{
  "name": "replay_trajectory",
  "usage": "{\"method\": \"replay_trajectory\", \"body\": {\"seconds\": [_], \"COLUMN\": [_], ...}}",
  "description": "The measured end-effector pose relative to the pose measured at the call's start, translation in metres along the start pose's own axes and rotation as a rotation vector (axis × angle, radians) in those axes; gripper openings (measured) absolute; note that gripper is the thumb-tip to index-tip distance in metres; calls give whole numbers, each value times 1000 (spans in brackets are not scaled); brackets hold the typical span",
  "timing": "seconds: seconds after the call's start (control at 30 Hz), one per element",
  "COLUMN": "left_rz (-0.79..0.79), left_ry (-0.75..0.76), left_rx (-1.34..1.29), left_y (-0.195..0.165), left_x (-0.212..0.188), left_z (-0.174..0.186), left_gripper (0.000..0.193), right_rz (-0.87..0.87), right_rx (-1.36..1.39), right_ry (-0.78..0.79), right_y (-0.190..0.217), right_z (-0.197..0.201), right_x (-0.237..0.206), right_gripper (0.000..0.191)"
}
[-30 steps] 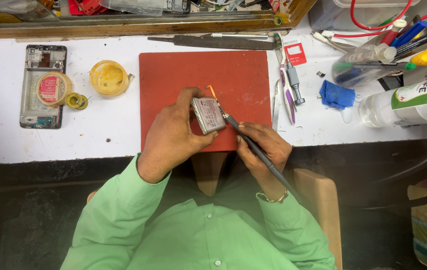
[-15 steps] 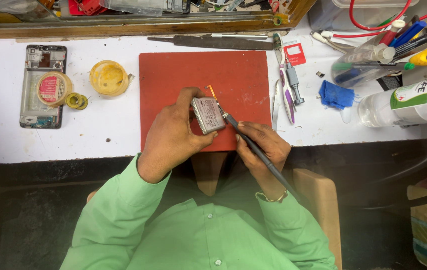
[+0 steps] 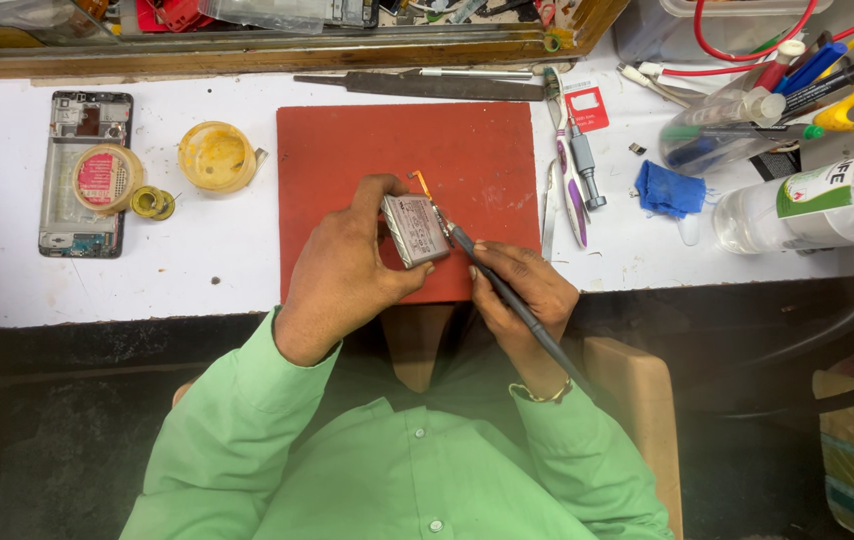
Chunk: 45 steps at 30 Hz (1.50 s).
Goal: The person solders a connector cable to a smartphone battery using a soldering iron and solder wire. They hold the battery with one hand and apply heat and solder with the other, then use tweezers to adjust the connector and continue soldering.
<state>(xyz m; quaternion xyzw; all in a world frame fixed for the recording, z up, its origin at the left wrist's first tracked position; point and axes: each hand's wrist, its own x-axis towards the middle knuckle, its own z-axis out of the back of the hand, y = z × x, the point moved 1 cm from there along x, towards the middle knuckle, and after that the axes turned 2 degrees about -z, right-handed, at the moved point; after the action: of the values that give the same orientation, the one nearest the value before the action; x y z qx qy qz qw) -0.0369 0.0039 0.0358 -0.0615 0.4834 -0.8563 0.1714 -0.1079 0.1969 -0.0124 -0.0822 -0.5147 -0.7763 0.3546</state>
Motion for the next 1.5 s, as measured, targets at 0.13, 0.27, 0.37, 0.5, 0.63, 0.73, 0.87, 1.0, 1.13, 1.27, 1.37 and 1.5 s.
{"method": "replay_trajectory", "body": {"seconds": [0.13, 0.27, 0.37, 0.5, 0.63, 0.73, 0.87, 1.0, 1.13, 1.27, 1.37, 1.5], "left_rz": [-38, -21, -23, -24, -31, -22, -5, -24, -40, -42, -7, -31], "left_ry": [-15, -10, -12, -11, -18, -14, -6, -10, -22, -28, -20, -24], "left_rx": [-18, -8, -7, -10, -5, -7, 4, 0, -5, -6, 9, -1], "left_y": [0, 0, 0, 0, 0, -1, -1, -1, 0, 0, 0, -2], "left_x": [0, 0, 0, 0, 0, 0, 0, 0, 0, -1, -1, -1], "left_z": [0, 0, 0, 1, 0, 0, 0, 0, 0, 1, 1, 1], "left_gripper": [64, 64, 63, 63, 64, 64, 63, 63, 64, 64, 65, 64], "right_rz": [9, 46, 33, 7, -2, -12, -25, -14, -64, -86, -80, -106], "right_rx": [0, -42, -23, -10, 8, 16, 33, 19, 82, 106, 129, 157], "right_ry": [-3, 7, 7, -5, -2, 4, 10, 4, -22, -55, -37, -20], "right_y": [0, 1, 1, 2, 0, 0, 0, 0, -1, -2, -2, -1], "right_z": [-1, 1, 1, 1, 1, 3, 3, 3, 5, 11, 15, 17], "right_x": [1, 1, 1, 0, -1, -2, -3, -2, -3, -8, -15, -22], "right_gripper": [24, 24, 24, 24, 24, 24, 24, 23, 22, 21, 22, 23]}}
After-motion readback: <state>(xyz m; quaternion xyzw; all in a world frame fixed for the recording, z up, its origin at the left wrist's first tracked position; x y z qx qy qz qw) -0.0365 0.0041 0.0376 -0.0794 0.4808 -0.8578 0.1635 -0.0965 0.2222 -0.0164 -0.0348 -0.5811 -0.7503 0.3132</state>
